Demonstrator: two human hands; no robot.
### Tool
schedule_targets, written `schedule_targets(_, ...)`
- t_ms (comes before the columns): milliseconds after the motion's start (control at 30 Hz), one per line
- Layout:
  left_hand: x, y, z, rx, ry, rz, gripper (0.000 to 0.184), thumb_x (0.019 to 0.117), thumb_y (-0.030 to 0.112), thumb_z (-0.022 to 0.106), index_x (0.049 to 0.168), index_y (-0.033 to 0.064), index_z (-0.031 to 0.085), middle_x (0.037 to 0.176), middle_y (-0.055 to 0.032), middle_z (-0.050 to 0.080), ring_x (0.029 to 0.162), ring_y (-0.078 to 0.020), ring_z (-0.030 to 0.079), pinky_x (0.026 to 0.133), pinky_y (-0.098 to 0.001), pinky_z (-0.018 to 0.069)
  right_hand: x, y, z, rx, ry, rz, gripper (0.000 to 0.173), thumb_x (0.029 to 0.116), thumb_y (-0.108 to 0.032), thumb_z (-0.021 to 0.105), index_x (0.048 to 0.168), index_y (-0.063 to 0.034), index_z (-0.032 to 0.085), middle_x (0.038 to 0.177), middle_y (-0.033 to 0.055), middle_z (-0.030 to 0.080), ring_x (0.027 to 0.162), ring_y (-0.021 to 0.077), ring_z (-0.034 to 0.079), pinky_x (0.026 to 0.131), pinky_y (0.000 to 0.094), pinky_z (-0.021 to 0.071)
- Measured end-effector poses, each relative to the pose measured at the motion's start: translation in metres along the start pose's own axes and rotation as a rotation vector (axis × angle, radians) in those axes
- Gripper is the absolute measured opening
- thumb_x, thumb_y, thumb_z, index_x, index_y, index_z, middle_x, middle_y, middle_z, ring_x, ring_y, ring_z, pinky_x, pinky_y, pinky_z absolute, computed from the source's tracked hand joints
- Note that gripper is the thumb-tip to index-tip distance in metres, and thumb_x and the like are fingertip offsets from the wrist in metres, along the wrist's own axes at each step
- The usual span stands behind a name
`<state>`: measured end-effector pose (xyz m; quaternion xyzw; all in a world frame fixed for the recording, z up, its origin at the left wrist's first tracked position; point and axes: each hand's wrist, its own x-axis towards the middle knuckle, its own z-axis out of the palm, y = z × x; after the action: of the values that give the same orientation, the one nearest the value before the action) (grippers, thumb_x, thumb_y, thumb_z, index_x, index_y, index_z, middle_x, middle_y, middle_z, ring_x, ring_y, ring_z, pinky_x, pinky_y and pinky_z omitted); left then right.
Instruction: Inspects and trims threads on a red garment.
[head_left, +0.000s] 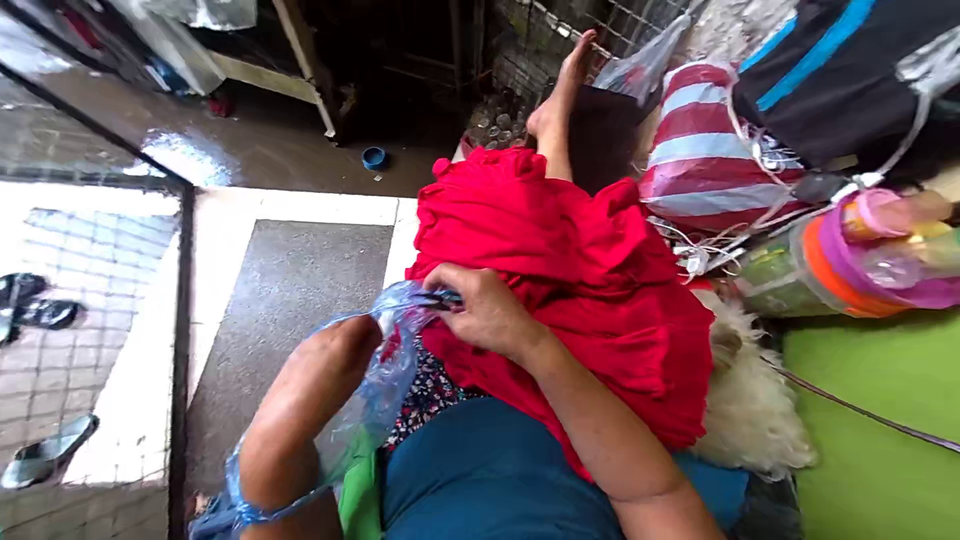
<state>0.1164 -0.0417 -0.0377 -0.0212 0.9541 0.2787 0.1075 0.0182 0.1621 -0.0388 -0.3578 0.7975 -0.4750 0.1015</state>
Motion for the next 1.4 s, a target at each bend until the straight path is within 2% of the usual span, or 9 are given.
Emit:
schedule_targets(200, 0.007, -0.005, 0.003, 0.007, 0.054, 0.063, 0.042, 0.1027, 0.016, 0.056, 0.137, -0.0085, 0.056, 0.134, -0.0348, 0.058, 0.123, -0.0552, 0.057, 0.101, -0.0719, 0.0412, -0.008, -0.001, -0.007, -0.068, 0.062, -0.060, 0.037, 0.0854, 0.005, 0.073, 0.122, 0.0037, 0.069, 0.115, 0.0201, 0.070, 0.098, 0.0300, 0.071, 0.081, 0.0457, 0.0593)
schedule_targets(333, 0.006, -0.017, 0.005, -0.119, 0.122, 0.295, 0.037, 0.1008, 0.030, 0.054, 0.106, -0.0018, 0.073, 0.112, -0.0179, 0.073, 0.107, -0.0314, 0.070, 0.094, -0.0530, 0.0538, -0.038, 0.017, -0.064, -0.200, 0.616, 0.076, 0.023, 0.0916, -0.001, 0.068, 0.113, 0.0071, 0.069, 0.106, 0.0190, 0.070, 0.084, 0.0207, 0.070, 0.073, 0.0346, 0.0598)
schedule_targets(500, 0.017, 0.005, 0.013, -0.277, 0.181, 0.445, 0.035, 0.1015, 0.032, 0.057, 0.101, 0.0018, 0.074, 0.108, -0.0097, 0.073, 0.105, -0.0121, 0.068, 0.096, -0.0316, 0.0543, -0.072, 0.055, -0.121, -0.296, 0.928, 0.571, 0.047, 0.1027, -0.038, 0.060, 0.105, 0.0088, 0.064, 0.088, 0.0182, 0.066, 0.080, 0.0251, 0.063, 0.076, 0.0465, 0.0506)
schedule_targets(633, 0.025, 0.026, 0.022, -0.329, 0.179, 0.527, 0.027, 0.1013, 0.026, 0.059, 0.102, 0.0033, 0.074, 0.110, -0.0092, 0.073, 0.107, -0.0102, 0.067, 0.096, -0.0274, 0.0539, -0.067, 0.081, -0.113, 0.173, 0.932, 0.596, 0.022, 0.0984, -0.025, 0.068, 0.089, -0.0083, 0.059, 0.065, -0.0087, 0.044, 0.049, -0.0024, 0.035, 0.048, 0.0162, 0.0319)
schedule_targets(767, 0.024, 0.027, 0.027, -0.365, 0.154, 0.544, 0.025, 0.1020, 0.024, 0.058, 0.103, 0.0044, 0.074, 0.114, -0.0101, 0.072, 0.111, -0.0096, 0.066, 0.098, -0.0255, 0.0523, -0.057, 0.070, -0.109, 0.412, 1.086, 0.384, 0.011, 0.1007, -0.011, 0.060, 0.110, -0.0091, 0.056, 0.079, -0.0104, 0.055, 0.048, -0.0063, 0.040, 0.044, 0.0102, 0.0375)
schedule_targets(900, 0.026, 0.023, 0.029, -0.452, 0.198, 0.470, 0.028, 0.1020, 0.027, 0.058, 0.101, 0.0046, 0.074, 0.118, -0.0072, 0.070, 0.111, -0.0068, 0.065, 0.098, -0.0261, 0.0537, -0.060, 0.052, -0.091, -0.003, 0.803, -0.072, 0.021, 0.0966, -0.014, 0.061, 0.103, 0.0068, 0.062, 0.134, 0.0130, 0.061, 0.098, 0.0032, 0.063, 0.078, 0.0194, 0.0528)
schedule_targets(967, 0.027, 0.021, 0.029, -0.465, 0.238, 0.405, 0.028, 0.1007, 0.026, 0.059, 0.100, 0.0026, 0.073, 0.120, -0.0083, 0.069, 0.109, -0.0076, 0.066, 0.096, -0.0269, 0.0549, -0.056, 0.037, -0.073, -0.203, 0.525, -0.183, 0.016, 0.0852, -0.010, 0.067, 0.089, 0.0047, 0.064, 0.133, 0.0261, 0.062, 0.114, 0.0240, 0.067, 0.090, 0.0360, 0.0573)
schedule_targets(1067, 0.025, 0.015, 0.025, -0.380, 0.228, 0.301, 0.029, 0.1005, 0.028, 0.057, 0.102, 0.0036, 0.073, 0.117, -0.0077, 0.069, 0.107, -0.0089, 0.066, 0.094, -0.0289, 0.0552, -0.050, 0.039, -0.050, -0.283, 0.280, -0.148, 0.011, 0.0752, -0.003, 0.072, 0.080, -0.0012, 0.063, 0.129, 0.0165, 0.070, 0.100, 0.0250, 0.074, 0.070, 0.0428, 0.0582)
schedule_targets(1400, 0.028, 0.010, 0.029, -0.355, 0.316, 0.143, 0.016, 0.0971, 0.012, 0.063, 0.102, -0.0011, 0.072, 0.101, -0.0135, 0.069, 0.089, -0.0202, 0.068, 0.082, -0.0402, 0.0571, -0.059, 0.051, -0.051, -0.133, 0.294, -0.173, 0.005, 0.0822, -0.003, 0.061, 0.083, 0.0015, 0.061, 0.131, 0.0199, 0.067, 0.122, 0.0202, 0.065, 0.096, 0.0309, 0.0543)
